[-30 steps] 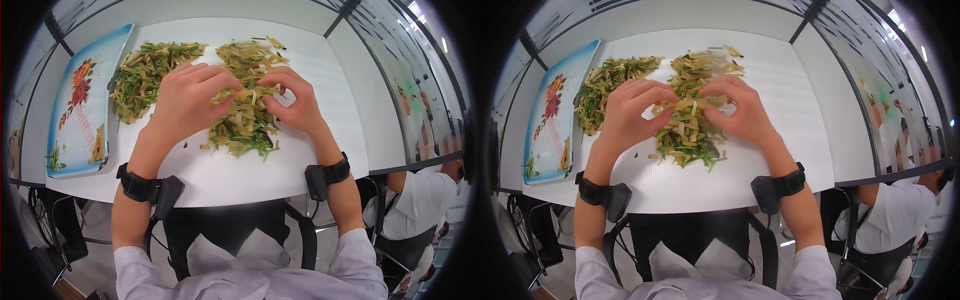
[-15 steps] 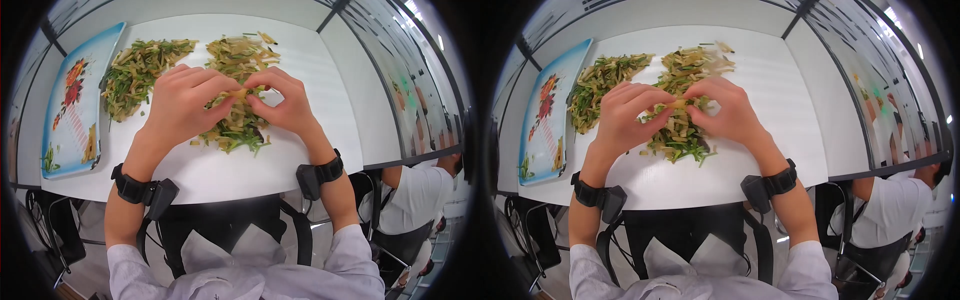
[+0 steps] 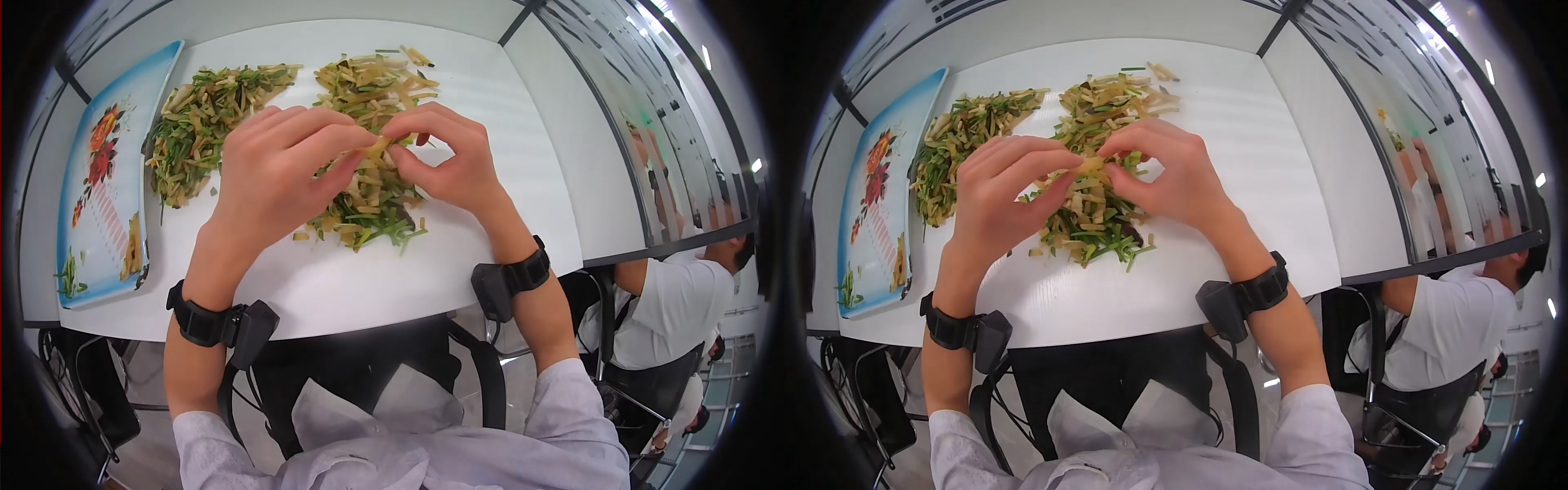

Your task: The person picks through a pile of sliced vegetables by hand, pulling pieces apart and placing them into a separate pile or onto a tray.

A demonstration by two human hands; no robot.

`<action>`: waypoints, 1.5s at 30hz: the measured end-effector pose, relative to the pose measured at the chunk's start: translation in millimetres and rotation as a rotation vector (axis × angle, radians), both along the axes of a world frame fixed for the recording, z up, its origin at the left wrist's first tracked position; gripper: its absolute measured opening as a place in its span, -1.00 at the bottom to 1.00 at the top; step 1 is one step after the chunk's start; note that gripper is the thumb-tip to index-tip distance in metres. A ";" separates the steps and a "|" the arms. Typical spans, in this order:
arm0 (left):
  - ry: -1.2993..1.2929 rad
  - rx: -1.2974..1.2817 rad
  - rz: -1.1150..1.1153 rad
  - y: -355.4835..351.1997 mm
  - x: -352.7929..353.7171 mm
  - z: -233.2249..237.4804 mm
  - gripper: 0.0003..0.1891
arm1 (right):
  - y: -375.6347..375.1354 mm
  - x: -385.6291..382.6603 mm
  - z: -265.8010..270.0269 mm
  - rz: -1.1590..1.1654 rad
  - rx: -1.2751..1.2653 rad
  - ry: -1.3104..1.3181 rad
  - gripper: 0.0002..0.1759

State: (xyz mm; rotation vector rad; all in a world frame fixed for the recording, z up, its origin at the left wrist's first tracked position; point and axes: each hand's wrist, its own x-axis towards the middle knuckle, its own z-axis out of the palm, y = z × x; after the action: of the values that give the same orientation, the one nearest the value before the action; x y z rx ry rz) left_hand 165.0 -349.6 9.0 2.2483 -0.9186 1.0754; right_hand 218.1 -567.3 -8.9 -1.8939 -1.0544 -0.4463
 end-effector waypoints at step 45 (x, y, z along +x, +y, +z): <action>0.759 -0.617 -0.069 4.5 9.3 -11.7 -0.86 | -3.1 6.2 -5.3 -0.036 0.197 0.069 -0.83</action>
State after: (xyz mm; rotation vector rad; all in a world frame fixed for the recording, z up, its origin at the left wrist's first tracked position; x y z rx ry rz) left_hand 174.2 -345.0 -2.7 1.8281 -0.2780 0.3230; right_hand 224.3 -570.3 -14.2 -1.7430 -0.8987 -0.4843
